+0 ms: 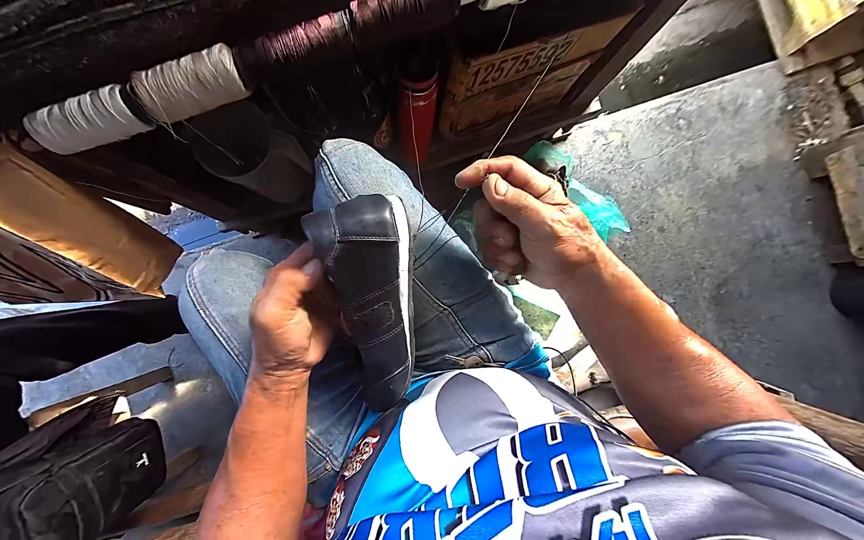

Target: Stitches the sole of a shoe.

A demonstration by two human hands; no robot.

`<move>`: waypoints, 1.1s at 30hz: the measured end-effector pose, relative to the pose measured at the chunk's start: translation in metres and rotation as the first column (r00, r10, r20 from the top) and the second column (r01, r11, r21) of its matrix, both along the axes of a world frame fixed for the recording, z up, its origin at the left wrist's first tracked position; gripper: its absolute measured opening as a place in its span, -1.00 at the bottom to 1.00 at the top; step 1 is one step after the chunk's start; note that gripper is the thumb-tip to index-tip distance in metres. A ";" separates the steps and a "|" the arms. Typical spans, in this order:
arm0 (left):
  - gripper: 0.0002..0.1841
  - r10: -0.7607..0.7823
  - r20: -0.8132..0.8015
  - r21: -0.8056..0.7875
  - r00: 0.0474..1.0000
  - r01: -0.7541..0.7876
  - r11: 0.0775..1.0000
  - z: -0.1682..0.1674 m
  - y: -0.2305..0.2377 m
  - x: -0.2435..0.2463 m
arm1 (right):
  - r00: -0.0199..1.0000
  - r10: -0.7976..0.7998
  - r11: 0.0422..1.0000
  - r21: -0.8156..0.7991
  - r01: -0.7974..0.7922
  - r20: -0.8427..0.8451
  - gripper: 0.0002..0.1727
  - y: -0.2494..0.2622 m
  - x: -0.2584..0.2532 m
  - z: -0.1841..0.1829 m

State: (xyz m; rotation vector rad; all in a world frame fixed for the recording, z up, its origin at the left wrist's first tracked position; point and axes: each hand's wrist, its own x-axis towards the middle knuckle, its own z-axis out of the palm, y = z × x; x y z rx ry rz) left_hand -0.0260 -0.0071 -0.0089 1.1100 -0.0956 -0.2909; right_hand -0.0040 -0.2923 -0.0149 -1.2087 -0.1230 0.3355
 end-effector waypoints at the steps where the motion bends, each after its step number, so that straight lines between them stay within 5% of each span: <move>1: -0.67 -0.017 0.054 0.062 0.998 0.014 0.998 -0.002 0.001 0.003 | 0.999 0.042 0.997 0.072 -0.041 -0.013 -0.64 0.000 -0.001 0.002; 5: -0.76 -0.021 0.198 0.211 0.980 -0.022 0.977 -0.003 0.002 0.009 | 0.984 0.177 0.962 0.207 -0.178 0.025 -0.63 0.001 -0.004 0.005; 10: -0.76 -0.077 0.358 0.521 0.930 -0.131 0.843 0.004 0.010 0.007 | 0.977 0.178 0.976 0.106 -0.191 0.118 -0.62 0.016 -0.005 0.005; 15: -0.79 -0.057 0.354 0.607 0.934 -0.182 0.774 0.000 0.018 0.001 | 0.913 0.310 0.950 -0.130 -0.284 0.267 -0.67 0.025 -0.009 0.013; 18: -0.79 -0.020 0.332 0.584 0.943 -0.189 0.789 -0.005 0.022 0.000 | 0.754 0.514 0.841 -0.413 -0.348 0.410 -0.72 0.025 -0.016 0.020; 20: -0.80 -0.006 0.312 0.568 0.950 -0.181 0.803 -0.005 0.022 0.000 | 0.741 0.565 0.750 -0.601 -0.277 0.363 -0.68 0.018 -0.015 0.020; 23: -0.78 -0.009 0.319 0.578 0.948 -0.187 0.794 -0.004 0.024 0.002 | 0.893 0.254 0.806 -0.592 0.017 0.372 -0.55 0.020 -0.013 0.018; 25: -0.77 -0.023 0.327 0.592 0.945 -0.186 0.784 -0.002 0.022 0.002 | 0.923 0.096 0.763 -0.623 0.172 0.373 -0.52 0.030 -0.014 0.020; 29: -0.78 -0.024 0.336 0.630 0.942 -0.205 0.749 0.001 0.022 0.000 | 0.932 0.172 0.758 -0.647 0.081 0.318 -0.83 0.044 -0.018 0.018; 33: -0.80 -0.033 0.319 0.656 0.947 -0.195 0.729 0.002 0.022 -0.003 | 0.920 0.172 0.835 -0.547 0.053 0.352 -0.84 0.060 -0.025 0.014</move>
